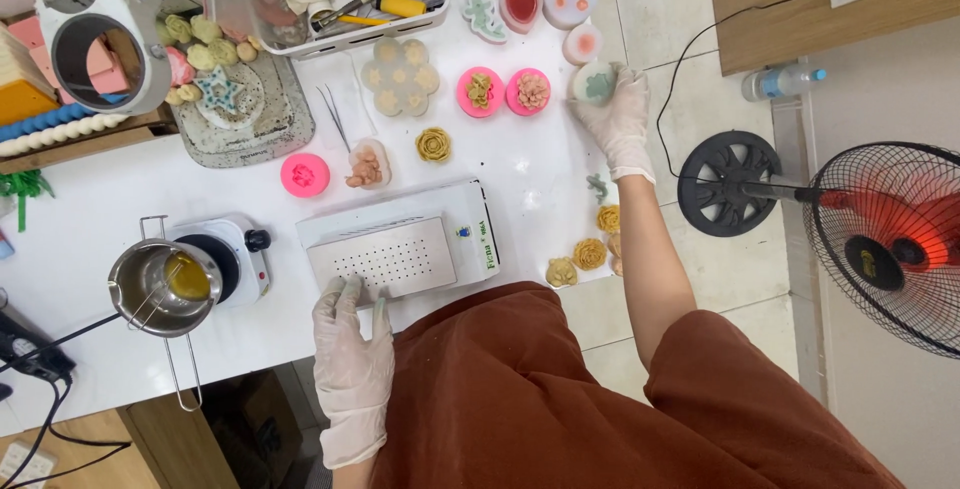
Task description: Unmolding decorative soaps and arranging them on a workspace.
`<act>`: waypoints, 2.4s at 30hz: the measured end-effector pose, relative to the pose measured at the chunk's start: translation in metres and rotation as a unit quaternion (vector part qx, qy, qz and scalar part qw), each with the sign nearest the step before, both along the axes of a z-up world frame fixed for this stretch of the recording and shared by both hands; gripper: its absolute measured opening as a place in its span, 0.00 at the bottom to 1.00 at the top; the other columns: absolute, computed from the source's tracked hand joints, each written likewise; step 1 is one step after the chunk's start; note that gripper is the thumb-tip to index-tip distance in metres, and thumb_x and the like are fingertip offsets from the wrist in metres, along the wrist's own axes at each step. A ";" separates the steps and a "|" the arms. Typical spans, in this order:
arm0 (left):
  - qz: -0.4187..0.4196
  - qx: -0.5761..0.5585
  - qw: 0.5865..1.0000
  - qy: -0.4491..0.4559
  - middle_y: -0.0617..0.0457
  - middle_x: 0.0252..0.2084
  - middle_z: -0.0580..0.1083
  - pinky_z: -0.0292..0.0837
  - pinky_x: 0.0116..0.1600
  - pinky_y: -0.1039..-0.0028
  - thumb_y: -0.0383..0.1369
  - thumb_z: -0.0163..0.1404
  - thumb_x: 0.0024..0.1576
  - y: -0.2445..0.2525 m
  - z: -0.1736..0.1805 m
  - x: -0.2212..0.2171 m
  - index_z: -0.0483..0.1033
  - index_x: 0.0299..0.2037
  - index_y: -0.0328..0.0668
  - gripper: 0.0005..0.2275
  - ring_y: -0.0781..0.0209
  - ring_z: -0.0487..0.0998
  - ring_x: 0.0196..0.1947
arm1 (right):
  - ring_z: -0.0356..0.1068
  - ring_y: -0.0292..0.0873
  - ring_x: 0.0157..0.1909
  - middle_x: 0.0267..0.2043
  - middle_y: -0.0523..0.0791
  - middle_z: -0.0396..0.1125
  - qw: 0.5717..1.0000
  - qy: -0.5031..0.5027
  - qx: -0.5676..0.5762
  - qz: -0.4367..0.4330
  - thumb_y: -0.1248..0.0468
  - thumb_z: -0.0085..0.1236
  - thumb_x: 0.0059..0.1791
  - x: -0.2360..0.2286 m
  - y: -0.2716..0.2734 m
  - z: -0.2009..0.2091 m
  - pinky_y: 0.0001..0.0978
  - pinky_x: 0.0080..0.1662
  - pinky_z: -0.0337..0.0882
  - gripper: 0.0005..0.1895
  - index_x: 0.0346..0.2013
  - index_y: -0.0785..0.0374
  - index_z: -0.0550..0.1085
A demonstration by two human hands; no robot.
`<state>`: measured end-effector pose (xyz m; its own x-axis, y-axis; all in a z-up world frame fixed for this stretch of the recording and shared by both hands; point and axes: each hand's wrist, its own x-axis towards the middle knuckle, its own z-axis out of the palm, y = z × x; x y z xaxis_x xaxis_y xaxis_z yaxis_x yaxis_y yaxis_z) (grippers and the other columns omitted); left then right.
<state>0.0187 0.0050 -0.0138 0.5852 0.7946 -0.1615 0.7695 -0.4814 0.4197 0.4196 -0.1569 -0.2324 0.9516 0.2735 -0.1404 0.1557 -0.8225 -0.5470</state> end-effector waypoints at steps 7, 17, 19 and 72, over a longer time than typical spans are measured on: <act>0.008 0.003 1.000 -0.022 0.38 0.59 0.70 0.73 0.60 0.63 0.31 0.58 0.57 0.002 -0.004 -0.003 0.75 0.58 0.36 0.18 0.45 0.75 0.57 | 0.64 0.54 0.58 0.56 0.55 0.61 0.999 0.003 0.032 0.001 0.54 0.82 0.34 0.001 0.004 -0.011 0.41 0.60 0.67 0.47 0.59 0.68 0.67; 0.021 -0.006 0.999 0.023 0.41 0.59 0.71 0.74 0.55 0.63 0.32 0.57 0.56 0.001 -0.001 0.006 0.76 0.57 0.39 0.18 0.47 0.75 0.56 | 0.61 0.59 0.58 0.57 0.58 0.59 0.999 -0.031 0.010 0.010 0.52 0.84 0.30 -0.006 0.007 0.005 0.44 0.59 0.66 0.55 0.61 0.73 0.62; 0.021 -0.002 1.000 0.018 0.42 0.59 0.71 0.74 0.57 0.63 0.33 0.57 0.57 0.002 -0.006 0.004 0.76 0.57 0.39 0.18 0.48 0.75 0.56 | 0.61 0.59 0.59 0.59 0.57 0.59 0.997 -0.068 0.012 0.020 0.54 0.81 0.34 -0.019 0.015 0.034 0.44 0.60 0.65 0.51 0.61 0.71 0.63; 0.042 0.082 0.994 -0.066 0.40 0.65 0.68 0.62 0.65 0.55 0.46 0.48 0.62 0.077 -0.088 0.049 0.64 0.66 0.31 0.28 0.46 0.66 0.66 | 0.45 0.57 0.78 0.76 0.55 0.50 0.836 -0.136 -0.088 0.524 0.51 0.50 0.54 -0.088 0.232 0.011 0.57 0.71 0.50 0.35 0.71 0.64 0.56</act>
<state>0.0674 0.0822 -0.1016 0.5226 0.8513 0.0471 0.7539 -0.4872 0.4408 0.3320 0.0754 -0.2210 0.2067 0.9748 -0.0834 0.9405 -0.2215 -0.2577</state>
